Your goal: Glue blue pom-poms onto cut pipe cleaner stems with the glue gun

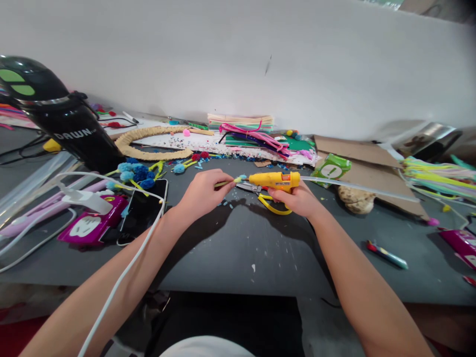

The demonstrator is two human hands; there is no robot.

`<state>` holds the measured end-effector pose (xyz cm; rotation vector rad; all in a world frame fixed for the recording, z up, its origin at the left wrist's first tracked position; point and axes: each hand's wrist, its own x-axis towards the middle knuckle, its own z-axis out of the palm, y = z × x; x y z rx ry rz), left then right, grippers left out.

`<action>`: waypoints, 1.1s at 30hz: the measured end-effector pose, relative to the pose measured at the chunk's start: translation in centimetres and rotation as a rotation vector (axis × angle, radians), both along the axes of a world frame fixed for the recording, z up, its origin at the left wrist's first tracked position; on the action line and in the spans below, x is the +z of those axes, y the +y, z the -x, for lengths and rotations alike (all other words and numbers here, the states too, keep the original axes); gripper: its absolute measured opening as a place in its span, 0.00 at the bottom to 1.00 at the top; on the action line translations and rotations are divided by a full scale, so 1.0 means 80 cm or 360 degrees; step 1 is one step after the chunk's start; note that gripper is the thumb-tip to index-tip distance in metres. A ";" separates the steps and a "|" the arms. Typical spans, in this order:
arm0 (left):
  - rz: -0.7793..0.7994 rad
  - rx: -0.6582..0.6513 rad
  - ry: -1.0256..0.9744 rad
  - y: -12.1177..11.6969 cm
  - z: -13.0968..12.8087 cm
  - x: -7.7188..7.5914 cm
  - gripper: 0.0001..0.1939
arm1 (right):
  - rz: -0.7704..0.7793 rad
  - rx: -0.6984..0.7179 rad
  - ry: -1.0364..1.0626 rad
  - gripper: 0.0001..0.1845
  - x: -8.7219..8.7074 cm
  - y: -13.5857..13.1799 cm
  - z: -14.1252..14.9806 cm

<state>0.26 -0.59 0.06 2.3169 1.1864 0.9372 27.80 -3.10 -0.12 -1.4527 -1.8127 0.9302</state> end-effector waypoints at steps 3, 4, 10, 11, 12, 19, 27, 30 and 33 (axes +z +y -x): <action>-0.0004 -0.0004 -0.0008 0.000 0.000 0.000 0.14 | -0.0006 -0.0016 -0.0016 0.16 0.000 -0.001 0.001; -0.0004 -0.0004 -0.0010 0.000 0.000 0.000 0.14 | -0.0002 -0.0019 -0.0022 0.16 -0.001 0.000 0.001; -0.0007 -0.0007 -0.0014 0.000 0.000 0.000 0.15 | -0.0007 -0.0018 -0.0031 0.16 -0.003 0.001 0.000; -0.0008 -0.0007 -0.0012 0.001 0.000 0.000 0.14 | -0.0010 -0.0019 -0.0037 0.16 -0.003 0.001 0.000; -0.0008 -0.0007 -0.0009 0.000 0.000 0.000 0.14 | -0.0016 -0.0023 -0.0043 0.16 -0.003 0.001 0.000; -0.0009 -0.0007 -0.0009 0.000 0.000 0.000 0.14 | -0.0010 -0.0025 -0.0039 0.16 -0.002 0.000 0.001; -0.0002 -0.0004 0.0003 0.000 0.000 0.001 0.14 | -0.0008 0.0011 -0.0053 0.16 0.000 -0.001 -0.001; -0.0002 -0.0003 0.0006 0.000 0.000 0.000 0.14 | -0.0018 0.0014 -0.0052 0.16 0.001 -0.001 -0.001; -0.0008 0.0001 -0.0002 0.000 -0.001 0.000 0.14 | -0.0022 0.0019 -0.0043 0.17 0.002 0.000 -0.001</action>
